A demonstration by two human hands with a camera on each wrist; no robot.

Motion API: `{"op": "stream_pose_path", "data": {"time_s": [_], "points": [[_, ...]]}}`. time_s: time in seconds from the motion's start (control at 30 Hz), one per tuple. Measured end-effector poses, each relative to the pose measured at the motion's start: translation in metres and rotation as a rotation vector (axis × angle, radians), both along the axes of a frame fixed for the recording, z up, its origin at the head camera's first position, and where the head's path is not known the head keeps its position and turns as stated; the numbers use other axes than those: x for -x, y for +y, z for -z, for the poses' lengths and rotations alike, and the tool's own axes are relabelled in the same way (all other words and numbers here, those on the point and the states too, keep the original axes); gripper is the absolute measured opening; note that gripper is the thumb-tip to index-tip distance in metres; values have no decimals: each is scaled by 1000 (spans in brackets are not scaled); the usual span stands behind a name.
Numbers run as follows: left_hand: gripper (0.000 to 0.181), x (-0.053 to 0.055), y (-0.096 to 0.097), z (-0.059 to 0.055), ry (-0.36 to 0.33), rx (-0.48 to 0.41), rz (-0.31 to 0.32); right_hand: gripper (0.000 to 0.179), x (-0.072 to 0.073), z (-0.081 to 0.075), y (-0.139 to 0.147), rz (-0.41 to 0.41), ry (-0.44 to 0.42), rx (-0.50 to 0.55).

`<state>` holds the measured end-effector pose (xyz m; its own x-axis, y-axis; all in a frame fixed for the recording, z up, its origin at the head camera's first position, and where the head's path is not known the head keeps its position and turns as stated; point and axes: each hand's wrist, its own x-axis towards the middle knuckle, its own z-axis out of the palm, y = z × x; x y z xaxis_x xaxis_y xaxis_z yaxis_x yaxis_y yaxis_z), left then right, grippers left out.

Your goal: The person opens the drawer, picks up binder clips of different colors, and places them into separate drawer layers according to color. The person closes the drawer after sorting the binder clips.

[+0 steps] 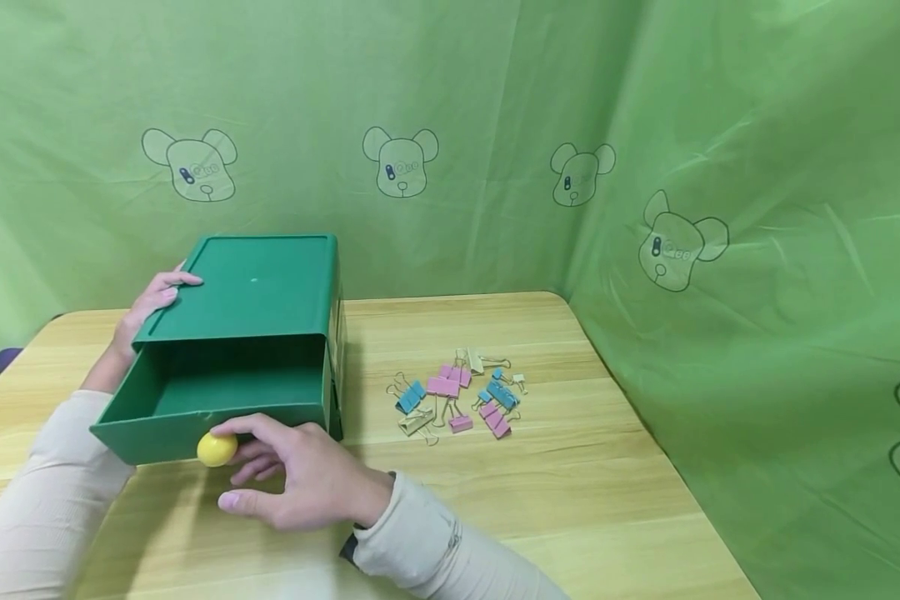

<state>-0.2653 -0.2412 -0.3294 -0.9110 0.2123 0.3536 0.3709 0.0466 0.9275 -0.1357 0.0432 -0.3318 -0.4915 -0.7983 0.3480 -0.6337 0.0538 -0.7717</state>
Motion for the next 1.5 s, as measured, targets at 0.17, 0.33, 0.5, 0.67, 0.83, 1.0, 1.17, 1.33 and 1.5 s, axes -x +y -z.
{"op": "stream_pose_path", "data": {"time_s": [0.17,0.33,0.5,0.67,0.83,1.0,1.17,1.33,1.5], "points": [[31,-1,1,1,22,-18,6,54,-2,-1,0,-3,-5,-10],[31,-2,2,2,29,-28,21,56,-2,-2,2,-6,11,-26],[32,-2,3,1,29,-35,23,57,-3,-5,6,-14,25,-28],[34,-1,4,2,20,-31,12,51,-6,-11,15,0,33,-10],[34,0,3,3,26,-37,11,36,-7,-19,29,35,131,50],[34,0,2,3,21,-49,15,29,-7,-27,44,87,154,99],[34,1,1,2,28,-49,20,24,0,-28,58,154,161,180],[33,1,1,1,26,-51,27,18,16,-25,75,280,172,253],[32,0,2,1,26,-39,27,15,33,-18,93,456,162,199]]}}
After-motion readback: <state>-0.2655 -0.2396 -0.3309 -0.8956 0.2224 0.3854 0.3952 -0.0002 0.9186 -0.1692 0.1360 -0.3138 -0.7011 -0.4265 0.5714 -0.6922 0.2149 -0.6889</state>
